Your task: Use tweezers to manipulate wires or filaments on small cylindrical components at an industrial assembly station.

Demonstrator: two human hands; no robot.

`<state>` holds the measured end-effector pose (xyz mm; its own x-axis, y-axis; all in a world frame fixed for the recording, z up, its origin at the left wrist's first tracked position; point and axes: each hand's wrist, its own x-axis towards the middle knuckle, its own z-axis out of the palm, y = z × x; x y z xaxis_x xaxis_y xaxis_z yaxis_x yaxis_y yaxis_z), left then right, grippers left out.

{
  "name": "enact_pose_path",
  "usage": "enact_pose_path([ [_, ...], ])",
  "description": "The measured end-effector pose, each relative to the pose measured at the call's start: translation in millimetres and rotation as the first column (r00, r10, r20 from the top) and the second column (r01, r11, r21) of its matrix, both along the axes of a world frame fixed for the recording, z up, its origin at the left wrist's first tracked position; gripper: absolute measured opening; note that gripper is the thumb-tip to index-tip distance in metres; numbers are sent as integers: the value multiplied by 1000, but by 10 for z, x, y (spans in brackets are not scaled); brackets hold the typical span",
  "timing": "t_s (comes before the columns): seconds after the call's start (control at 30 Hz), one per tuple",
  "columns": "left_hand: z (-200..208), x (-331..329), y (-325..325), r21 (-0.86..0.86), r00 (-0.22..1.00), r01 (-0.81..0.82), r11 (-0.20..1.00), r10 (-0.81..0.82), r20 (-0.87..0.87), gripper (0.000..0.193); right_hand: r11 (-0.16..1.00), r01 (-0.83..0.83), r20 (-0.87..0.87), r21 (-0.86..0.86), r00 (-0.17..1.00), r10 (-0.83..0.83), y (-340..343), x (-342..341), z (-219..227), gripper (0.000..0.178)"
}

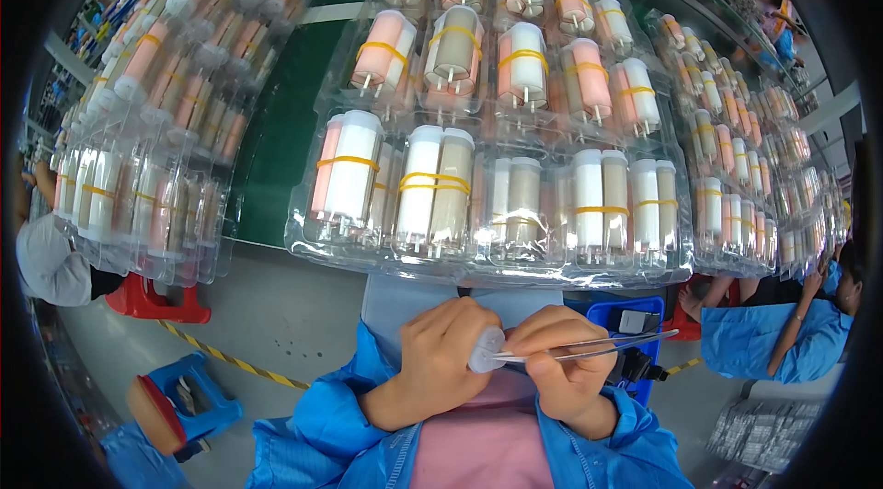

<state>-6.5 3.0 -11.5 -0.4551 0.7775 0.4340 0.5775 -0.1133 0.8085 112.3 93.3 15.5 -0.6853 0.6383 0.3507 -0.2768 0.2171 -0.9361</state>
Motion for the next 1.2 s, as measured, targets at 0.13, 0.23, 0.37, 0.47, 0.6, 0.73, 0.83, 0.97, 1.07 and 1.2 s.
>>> enact_pose_path([
  [0.13,14,-18,-15,10,997,13,1000,-14,70,22,1000,25,-56,-12,998,-26,1,14,-65,12],
  [0.23,14,-16,-21,6,996,26,1000,-26,85,22,999,21,-47,26,999,-19,2,10,-67,12],
  [0.37,-1,-10,-31,14,993,38,999,-39,111,22,994,13,-13,112,1000,-12,14,13,-26,12],
  [0.47,1,-7,-39,14,981,76,997,-78,180,23,985,1,-15,172,1000,2,24,8,3,12],
  [0.6,46,3,-34,9,956,113,994,-111,271,26,979,-11,-29,206,999,17,19,-3,19,14],
  [0.73,46,18,-33,5,955,111,994,-108,275,28,974,-38,-2,224,999,39,24,1,46,16],
  [0.83,57,22,-21,16,973,83,996,-85,216,30,967,-39,6,250,999,39,20,-9,63,16],
  [0.97,51,22,-11,31,982,63,998,-67,175,31,960,-37,7,277,999,36,23,-17,70,17],
  [1.07,52,20,-4,34,986,53,998,-58,153,31,952,-20,14,305,1000,16,10,-21,69,17],
  [1.2,25,13,-16,34,991,51,998,-55,119,28,941,-2,9,339,1000,-2,-6,-35,88,18],
])
